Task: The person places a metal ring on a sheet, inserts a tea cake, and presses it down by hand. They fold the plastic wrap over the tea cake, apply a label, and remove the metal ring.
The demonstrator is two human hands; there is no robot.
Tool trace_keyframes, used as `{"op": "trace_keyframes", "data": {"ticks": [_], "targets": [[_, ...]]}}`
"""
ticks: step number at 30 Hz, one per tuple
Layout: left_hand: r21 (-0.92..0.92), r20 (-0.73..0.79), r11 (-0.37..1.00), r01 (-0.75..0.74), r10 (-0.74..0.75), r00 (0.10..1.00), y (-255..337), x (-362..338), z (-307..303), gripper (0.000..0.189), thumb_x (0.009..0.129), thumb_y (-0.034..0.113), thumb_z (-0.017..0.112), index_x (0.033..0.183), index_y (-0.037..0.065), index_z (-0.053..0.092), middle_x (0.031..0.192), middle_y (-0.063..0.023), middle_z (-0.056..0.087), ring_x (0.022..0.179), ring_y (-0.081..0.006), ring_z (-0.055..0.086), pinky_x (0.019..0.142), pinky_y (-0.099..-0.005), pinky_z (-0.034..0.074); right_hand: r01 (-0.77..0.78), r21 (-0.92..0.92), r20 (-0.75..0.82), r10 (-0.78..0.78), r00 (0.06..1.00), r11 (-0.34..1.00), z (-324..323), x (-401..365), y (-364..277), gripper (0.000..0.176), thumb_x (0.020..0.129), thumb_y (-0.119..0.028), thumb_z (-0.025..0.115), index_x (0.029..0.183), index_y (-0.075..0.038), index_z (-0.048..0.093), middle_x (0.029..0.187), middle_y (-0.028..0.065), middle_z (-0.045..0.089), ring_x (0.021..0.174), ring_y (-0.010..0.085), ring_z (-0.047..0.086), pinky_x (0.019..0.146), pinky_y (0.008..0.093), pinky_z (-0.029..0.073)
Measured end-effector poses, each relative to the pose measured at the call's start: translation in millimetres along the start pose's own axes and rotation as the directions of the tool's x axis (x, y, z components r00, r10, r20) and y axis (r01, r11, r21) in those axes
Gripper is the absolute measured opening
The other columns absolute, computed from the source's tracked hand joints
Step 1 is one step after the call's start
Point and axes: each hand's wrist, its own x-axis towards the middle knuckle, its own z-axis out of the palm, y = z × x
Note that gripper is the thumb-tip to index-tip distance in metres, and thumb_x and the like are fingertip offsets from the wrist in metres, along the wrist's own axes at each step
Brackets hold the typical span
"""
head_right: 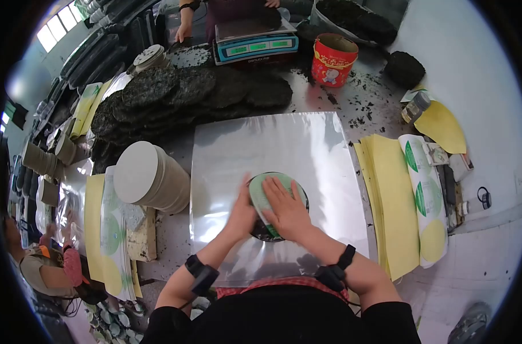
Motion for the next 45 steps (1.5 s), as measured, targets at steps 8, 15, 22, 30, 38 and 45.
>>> {"op": "trace_keyframes", "data": {"ticks": [8, 15, 22, 30, 38, 45], "targets": [[0.588, 0.533, 0.447, -0.674, 0.412, 0.739, 1.0, -12.0, 0.5, 0.057, 0.084, 0.016, 0.058, 0.138, 0.007, 0.043, 0.140, -0.0159, 0.045, 0.134, -0.0306, 0.039, 0.115, -0.0521, 0.012, 0.182, -0.367, 0.276, -0.080, 0.958, 0.912, 27.1, 7.5, -12.6, 0.070, 0.088, -0.049, 0.047, 0.148, -0.017, 0.029, 0.157, 0.0161, 0.013, 0.144, 0.0402, 0.009, 0.111, 0.0645, 0.005], [0.691, -0.056, 0.615, -0.381, 0.570, 0.819, 4.3, 11.8, -36.1, 0.027, 0.085, 0.008, 0.060, 0.112, 0.004, 0.063, 0.109, -0.0144, 0.065, 0.098, -0.0309, 0.063, 0.081, -0.0391, 0.050, 0.193, -0.189, 0.214, -0.151, 0.965, 0.963, 15.7, 6.1, -14.0, 0.073, 0.083, -0.053, 0.055, 0.144, -0.018, 0.039, 0.156, 0.0191, 0.014, 0.145, 0.0357, 0.009, 0.110, 0.0667, 0.003], [0.774, 0.371, 0.293, -0.561, 0.508, 0.778, 124.4, -17.7, 3.0, 0.017, 0.081, 0.014, 0.065, 0.093, 0.003, 0.070, 0.084, -0.0133, 0.069, 0.075, -0.0308, 0.066, 0.069, -0.0376, 0.052, 0.242, 0.124, 0.000, -0.244, 0.970, 0.962, -47.4, -3.7, -52.4, 0.041, 0.078, -0.029, 0.069, 0.115, -0.013, 0.062, 0.120, 0.0096, 0.060, 0.115, 0.0252, 0.053, 0.097, 0.0488, 0.038], [0.693, -0.182, 0.699, -0.179, 0.410, 0.894, 123.7, -6.3, -131.4, 0.016, 0.083, 0.014, 0.065, 0.090, 0.000, 0.069, 0.073, -0.0069, 0.069, 0.065, -0.0128, 0.062, 0.060, -0.0292, 0.049, -0.403, 0.659, 0.378, 0.183, 0.908, 0.635, -8.7, -23.0, -5.8, 0.070, 0.083, -0.017, 0.069, 0.138, 0.002, 0.030, 0.121, 0.0179, 0.051, 0.107, 0.0249, 0.053, 0.094, 0.0345, 0.042], [0.725, 0.128, 0.654, -0.219, 0.184, 0.975, 21.2, 66.1, -72.0, 0.021, 0.089, 0.019, 0.059, 0.097, 0.001, 0.066, 0.090, -0.0139, 0.068, 0.080, -0.0290, 0.065, 0.072, -0.0373, 0.051, 0.245, 0.791, -0.199, -0.143, 0.970, 0.560, -50.7, -55.6, 9.9, 0.026, 0.077, -0.003, 0.064, 0.103, -0.003, 0.064, 0.099, 0.0114, 0.065, 0.091, 0.0216, 0.062, 0.079, 0.0315, 0.050], [0.934, 0.237, 0.184, -0.306, 0.320, 0.917, 1.2, 248.7, -55.8, 0.025, 0.089, 0.024, 0.052, 0.098, 0.003, 0.062, 0.103, -0.0148, 0.061, 0.099, -0.0355, 0.057, 0.085, -0.0453, 0.048, -0.529, -0.334, -0.230, 0.476, 0.849, 0.781, -11.8, -100.0, 104.5, 0.070, 0.082, -0.036, 0.061, 0.138, -0.001, 0.040, 0.149, 0.0251, 0.026, 0.142, 0.0429, 0.015, 0.108, 0.0695, 0.006]]}}
